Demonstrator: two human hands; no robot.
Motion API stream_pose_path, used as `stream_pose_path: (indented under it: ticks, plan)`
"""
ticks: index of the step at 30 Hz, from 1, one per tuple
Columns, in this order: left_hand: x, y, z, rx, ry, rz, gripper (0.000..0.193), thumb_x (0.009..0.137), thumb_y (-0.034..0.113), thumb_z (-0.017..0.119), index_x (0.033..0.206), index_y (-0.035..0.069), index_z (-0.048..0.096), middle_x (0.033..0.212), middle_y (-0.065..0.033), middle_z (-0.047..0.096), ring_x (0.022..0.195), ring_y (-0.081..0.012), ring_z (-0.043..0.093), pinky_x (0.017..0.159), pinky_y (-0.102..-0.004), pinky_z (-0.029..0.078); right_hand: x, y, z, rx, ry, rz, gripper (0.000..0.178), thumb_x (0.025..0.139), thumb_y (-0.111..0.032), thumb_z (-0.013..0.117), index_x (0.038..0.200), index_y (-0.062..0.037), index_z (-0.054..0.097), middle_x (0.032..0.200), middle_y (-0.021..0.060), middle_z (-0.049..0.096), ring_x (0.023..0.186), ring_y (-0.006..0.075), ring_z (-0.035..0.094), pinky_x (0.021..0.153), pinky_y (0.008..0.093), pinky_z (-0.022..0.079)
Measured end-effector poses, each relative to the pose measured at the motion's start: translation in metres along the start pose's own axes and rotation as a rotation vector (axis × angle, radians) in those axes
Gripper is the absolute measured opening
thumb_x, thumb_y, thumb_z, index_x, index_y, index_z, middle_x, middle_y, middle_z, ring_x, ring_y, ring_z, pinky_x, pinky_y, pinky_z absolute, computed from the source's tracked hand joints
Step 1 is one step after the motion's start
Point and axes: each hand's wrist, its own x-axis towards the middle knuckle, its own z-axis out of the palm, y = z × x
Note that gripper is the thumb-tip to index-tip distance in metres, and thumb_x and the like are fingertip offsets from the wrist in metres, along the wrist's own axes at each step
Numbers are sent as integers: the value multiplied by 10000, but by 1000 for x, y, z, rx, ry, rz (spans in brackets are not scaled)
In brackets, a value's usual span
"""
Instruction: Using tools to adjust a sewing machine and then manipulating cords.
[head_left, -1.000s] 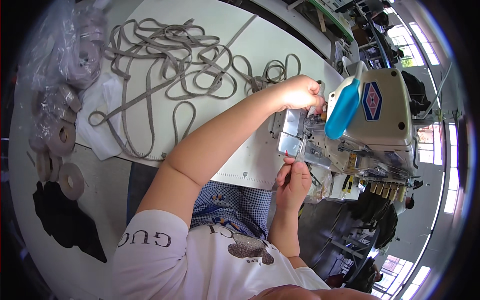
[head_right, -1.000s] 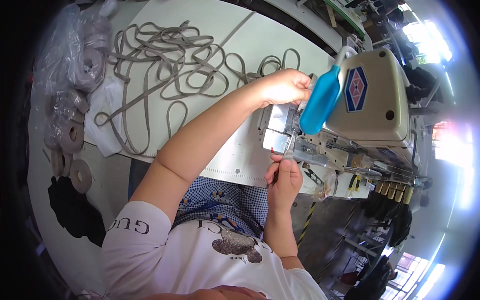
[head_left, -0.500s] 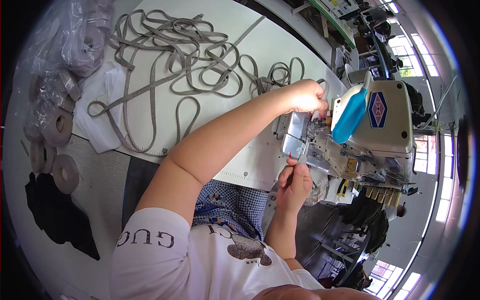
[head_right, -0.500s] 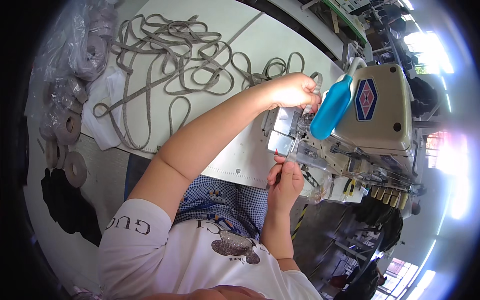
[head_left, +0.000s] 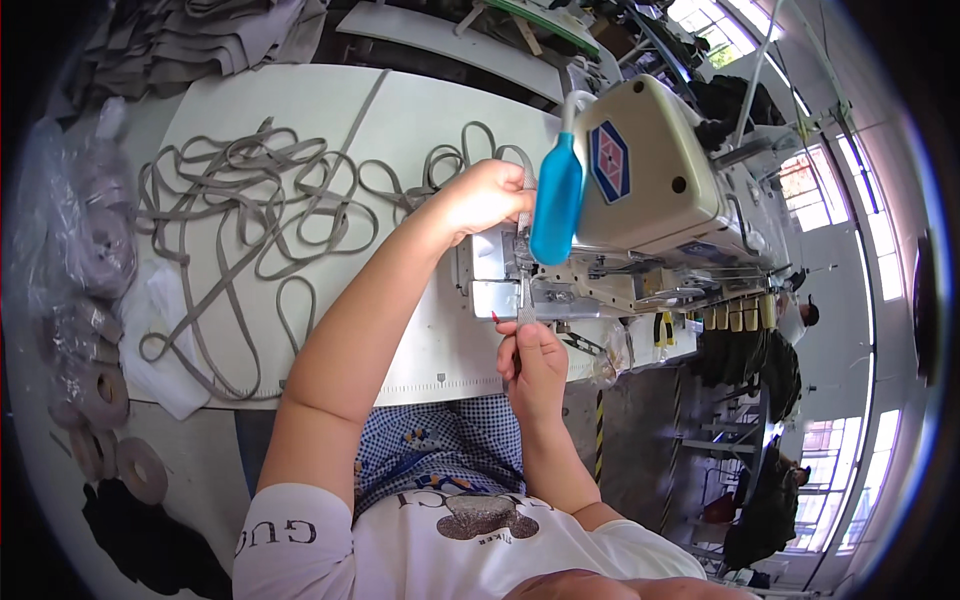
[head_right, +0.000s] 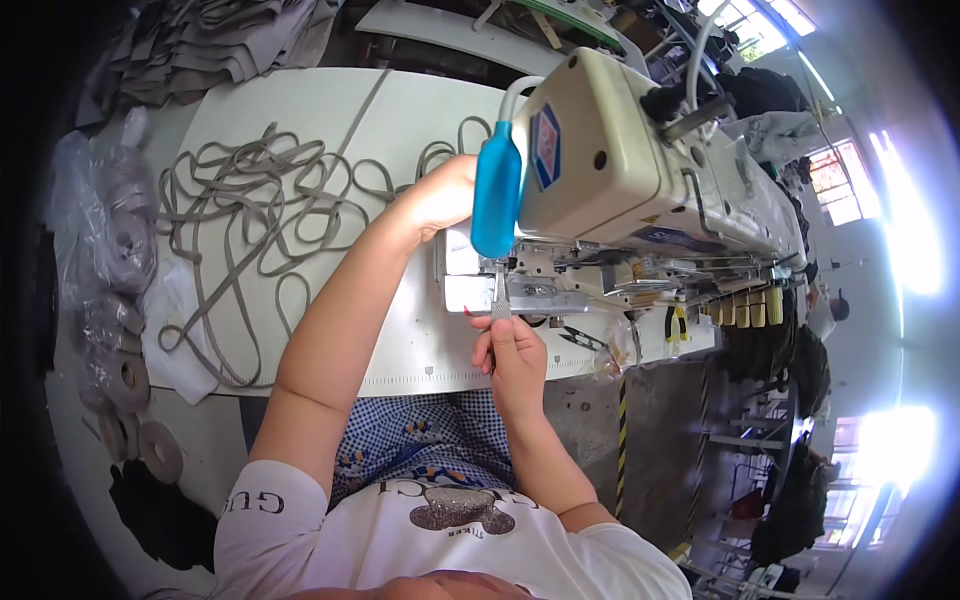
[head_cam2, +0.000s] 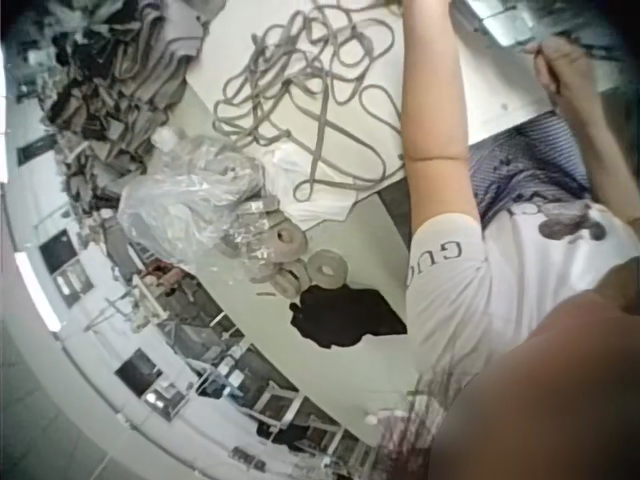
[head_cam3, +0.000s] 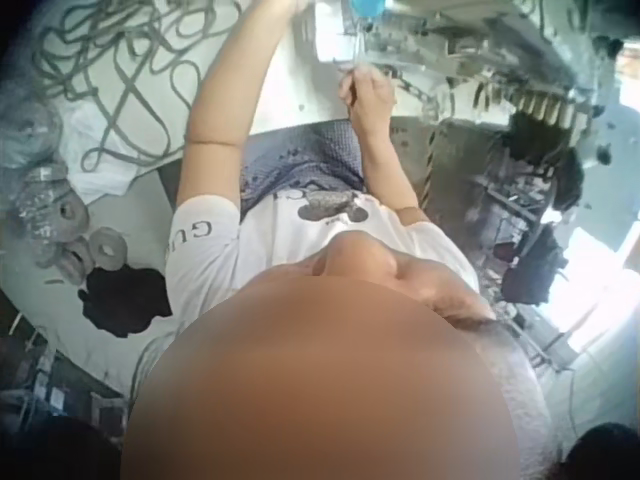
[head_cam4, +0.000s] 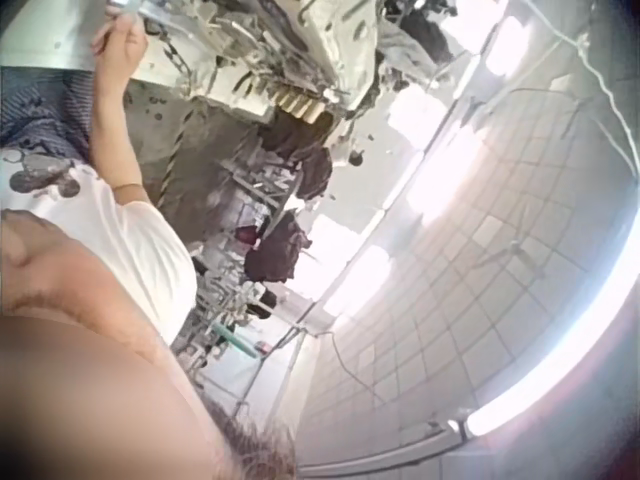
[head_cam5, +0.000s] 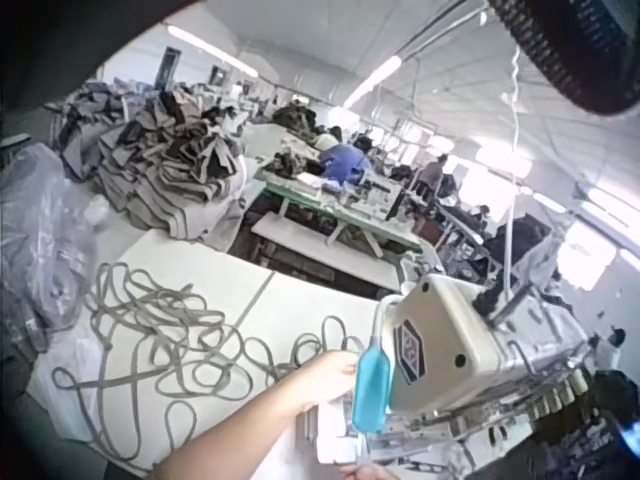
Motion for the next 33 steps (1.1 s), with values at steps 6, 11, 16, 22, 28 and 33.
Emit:
stream_pose_path:
  ticks: [6,11,16,22,28,33]
  plan:
    - [-3,5,2,-2,38,-36,178,827,154,590,762,-10,565,755,-64,621,667,-109,590,611,-228,459,1,-1,1,-8,-15,15,302,937,-234,436,894,35,568,554,45,508,459,69,389,438,187,300]
    - [12,-9,-4,21,24,-5,164,824,148,584,769,-7,582,760,-71,634,656,-103,582,613,-231,457,2,-4,4,-23,-10,14,292,936,-230,439,894,27,571,556,42,507,460,70,391,438,185,305]
    - [18,-17,-3,-53,-17,30,155,822,141,578,782,-6,606,769,-78,648,645,-105,577,604,-236,456,2,0,4,-7,7,-16,284,935,-221,440,892,24,576,552,38,503,456,72,392,436,187,310]
    - [15,-14,-3,-48,-14,3,154,822,138,575,794,-7,617,775,-79,652,647,-108,580,601,-238,457,2,1,2,-4,9,-27,288,936,-218,437,891,30,576,548,36,496,453,73,388,435,189,311]
    - [14,-14,-4,-47,-11,1,161,827,143,570,803,-9,620,780,-80,654,664,-112,592,620,-238,467,2,1,3,-12,0,-34,298,937,-226,437,888,35,573,544,34,490,456,73,382,441,187,309]
    - [16,-13,-1,-10,-16,-6,178,837,155,562,828,-11,625,790,-80,655,672,-115,598,631,-237,473,0,1,3,0,24,-33,301,938,-230,435,892,34,572,547,37,491,458,72,380,446,184,307]
